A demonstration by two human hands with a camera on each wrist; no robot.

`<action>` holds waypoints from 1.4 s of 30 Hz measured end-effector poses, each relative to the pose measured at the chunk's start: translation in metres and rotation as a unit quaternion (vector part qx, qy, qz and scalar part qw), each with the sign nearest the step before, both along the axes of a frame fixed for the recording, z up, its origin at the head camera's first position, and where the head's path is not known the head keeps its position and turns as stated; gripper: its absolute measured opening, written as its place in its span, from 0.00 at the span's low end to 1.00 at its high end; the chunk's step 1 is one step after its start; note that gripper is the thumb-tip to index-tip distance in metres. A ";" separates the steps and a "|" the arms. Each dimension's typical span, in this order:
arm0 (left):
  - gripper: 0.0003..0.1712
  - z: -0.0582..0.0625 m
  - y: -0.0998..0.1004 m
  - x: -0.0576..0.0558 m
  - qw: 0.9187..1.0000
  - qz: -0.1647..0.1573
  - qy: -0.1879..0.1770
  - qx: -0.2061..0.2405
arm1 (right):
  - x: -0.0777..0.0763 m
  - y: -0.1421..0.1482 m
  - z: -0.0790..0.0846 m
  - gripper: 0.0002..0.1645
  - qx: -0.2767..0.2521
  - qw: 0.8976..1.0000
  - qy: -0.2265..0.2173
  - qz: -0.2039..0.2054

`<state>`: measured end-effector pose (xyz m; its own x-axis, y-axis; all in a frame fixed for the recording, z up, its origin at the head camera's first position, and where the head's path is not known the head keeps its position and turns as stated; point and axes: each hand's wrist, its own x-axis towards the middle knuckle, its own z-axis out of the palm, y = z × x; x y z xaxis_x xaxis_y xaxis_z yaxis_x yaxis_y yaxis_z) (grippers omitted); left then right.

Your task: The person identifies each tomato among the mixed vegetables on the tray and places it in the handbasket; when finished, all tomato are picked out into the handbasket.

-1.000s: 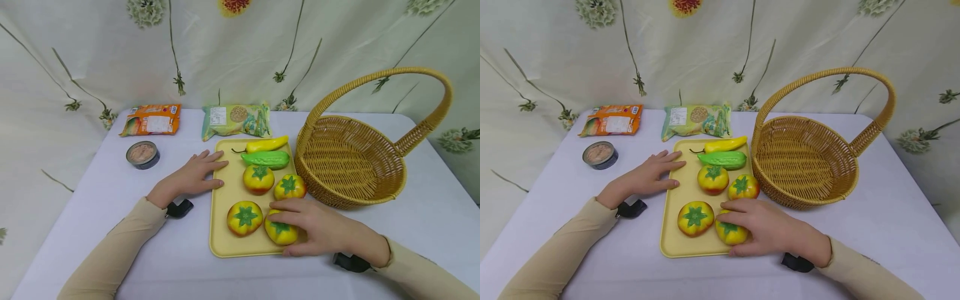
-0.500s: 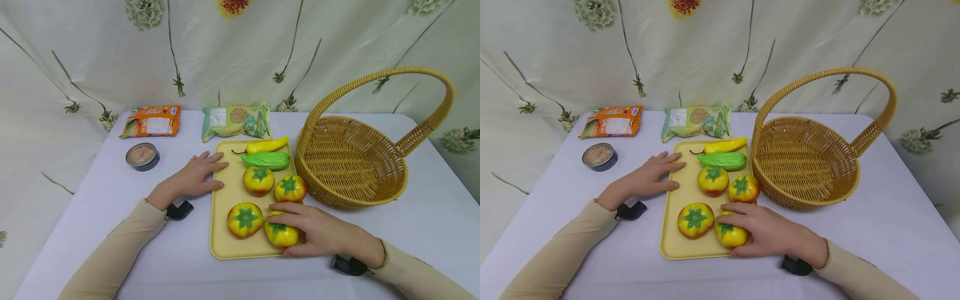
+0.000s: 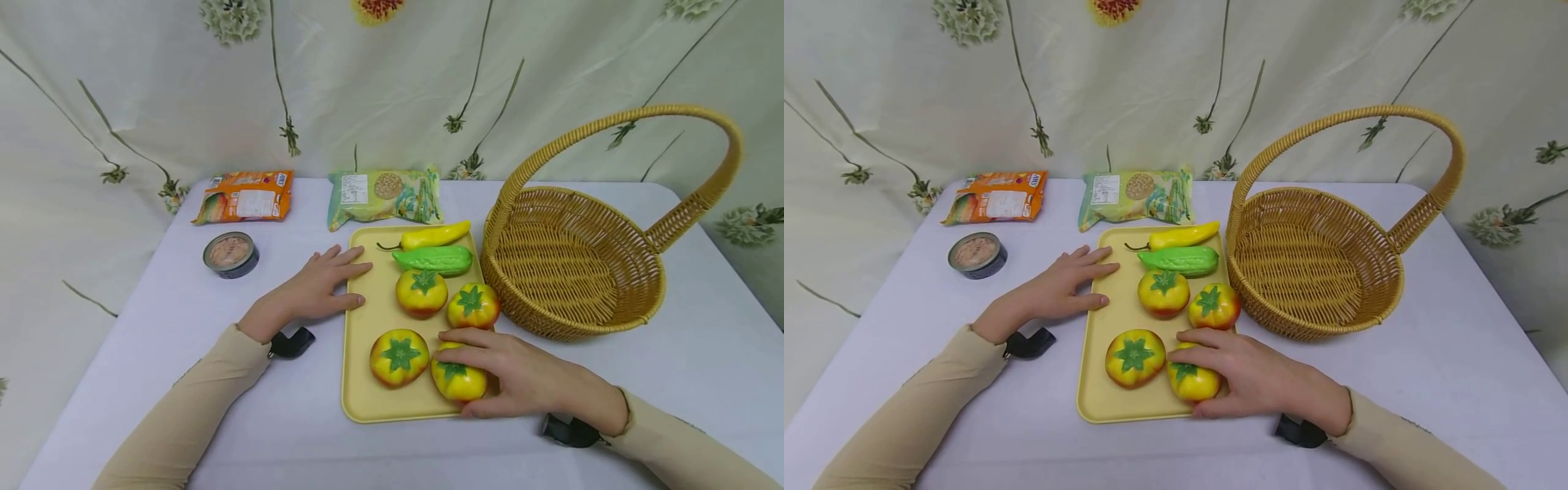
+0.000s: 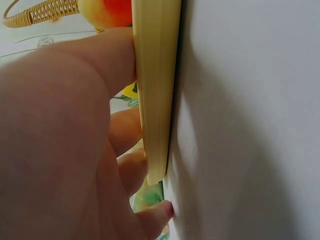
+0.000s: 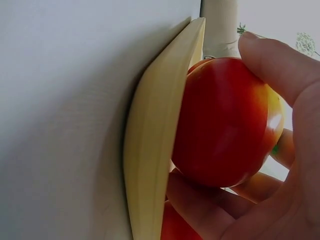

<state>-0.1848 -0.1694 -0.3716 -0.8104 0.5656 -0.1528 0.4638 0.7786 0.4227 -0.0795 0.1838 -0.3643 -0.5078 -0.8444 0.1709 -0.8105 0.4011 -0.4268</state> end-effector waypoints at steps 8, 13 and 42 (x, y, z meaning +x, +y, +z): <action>0.38 0.000 0.002 0.000 1.000 0.003 -0.004 0.002 | 0.000 0.002 0.001 0.39 0.009 1.000 -0.006 -0.006; 0.38 -0.002 0.003 -0.001 1.000 0.003 -0.002 -0.004 | 0.001 0.004 0.005 0.40 0.010 1.000 0.010 -0.014; 0.38 -0.002 0.001 0.001 1.000 0.009 0.001 -0.005 | -0.041 0.075 0.061 0.42 -0.101 0.974 0.143 -0.142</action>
<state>-0.1840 -0.1681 -0.3732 -0.8208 0.5492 -0.1569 0.4506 0.7914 0.4131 -0.1207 0.2589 -0.3034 -0.6230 -0.6120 0.4872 -0.7768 0.5571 -0.2937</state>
